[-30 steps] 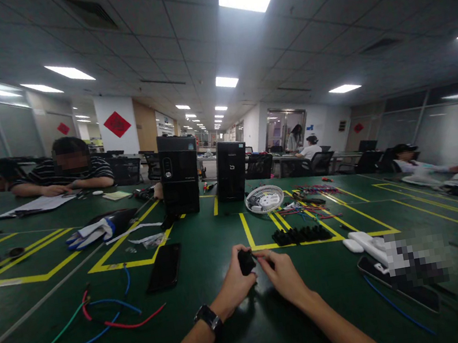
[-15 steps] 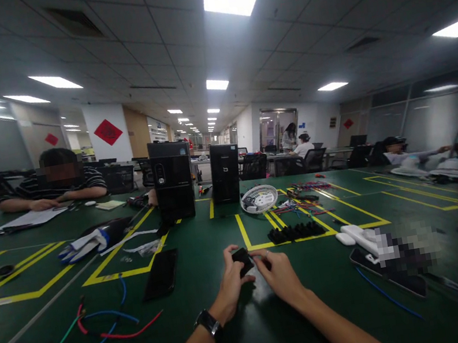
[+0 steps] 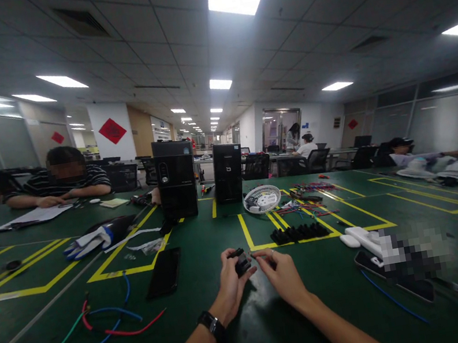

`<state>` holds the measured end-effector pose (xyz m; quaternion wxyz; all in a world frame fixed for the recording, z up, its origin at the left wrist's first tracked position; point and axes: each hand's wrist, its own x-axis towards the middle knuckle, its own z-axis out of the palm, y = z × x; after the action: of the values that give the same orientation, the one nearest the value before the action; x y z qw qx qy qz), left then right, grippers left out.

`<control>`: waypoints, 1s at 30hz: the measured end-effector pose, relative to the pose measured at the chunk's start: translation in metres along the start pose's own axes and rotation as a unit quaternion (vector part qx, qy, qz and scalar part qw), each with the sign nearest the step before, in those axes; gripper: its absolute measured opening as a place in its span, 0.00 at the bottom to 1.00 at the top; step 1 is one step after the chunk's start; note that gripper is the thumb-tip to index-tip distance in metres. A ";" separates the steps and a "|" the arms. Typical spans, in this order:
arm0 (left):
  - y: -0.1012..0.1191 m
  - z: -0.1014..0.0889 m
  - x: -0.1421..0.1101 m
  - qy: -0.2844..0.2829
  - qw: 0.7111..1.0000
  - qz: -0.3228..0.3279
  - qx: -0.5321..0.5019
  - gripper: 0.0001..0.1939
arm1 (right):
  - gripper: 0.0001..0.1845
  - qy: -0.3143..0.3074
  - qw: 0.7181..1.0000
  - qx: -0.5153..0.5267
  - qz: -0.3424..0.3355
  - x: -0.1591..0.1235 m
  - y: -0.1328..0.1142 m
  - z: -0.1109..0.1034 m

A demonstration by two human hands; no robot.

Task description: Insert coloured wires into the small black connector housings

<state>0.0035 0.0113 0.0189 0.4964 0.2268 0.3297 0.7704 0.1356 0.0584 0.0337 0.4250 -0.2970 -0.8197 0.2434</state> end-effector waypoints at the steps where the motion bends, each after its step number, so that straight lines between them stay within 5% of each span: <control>1: -0.001 0.001 -0.002 -0.009 1.000 -0.002 0.008 0.11 | 0.13 0.003 1.000 0.008 0.000 0.000 -0.001 0.000; 16: -0.005 0.004 -0.009 -0.061 0.995 -0.007 0.077 0.12 | 0.16 -0.026 0.999 0.014 -0.022 -0.002 -0.008 0.002; 30: -0.006 -0.008 -0.010 -0.096 0.957 0.055 0.266 0.10 | 0.16 -0.078 0.996 0.020 -0.048 -0.004 -0.002 -0.005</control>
<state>0.0060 0.0018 0.0089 0.4041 0.4419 0.4605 0.6552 0.1413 0.0553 0.0355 0.3769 -0.2287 -0.8585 0.2619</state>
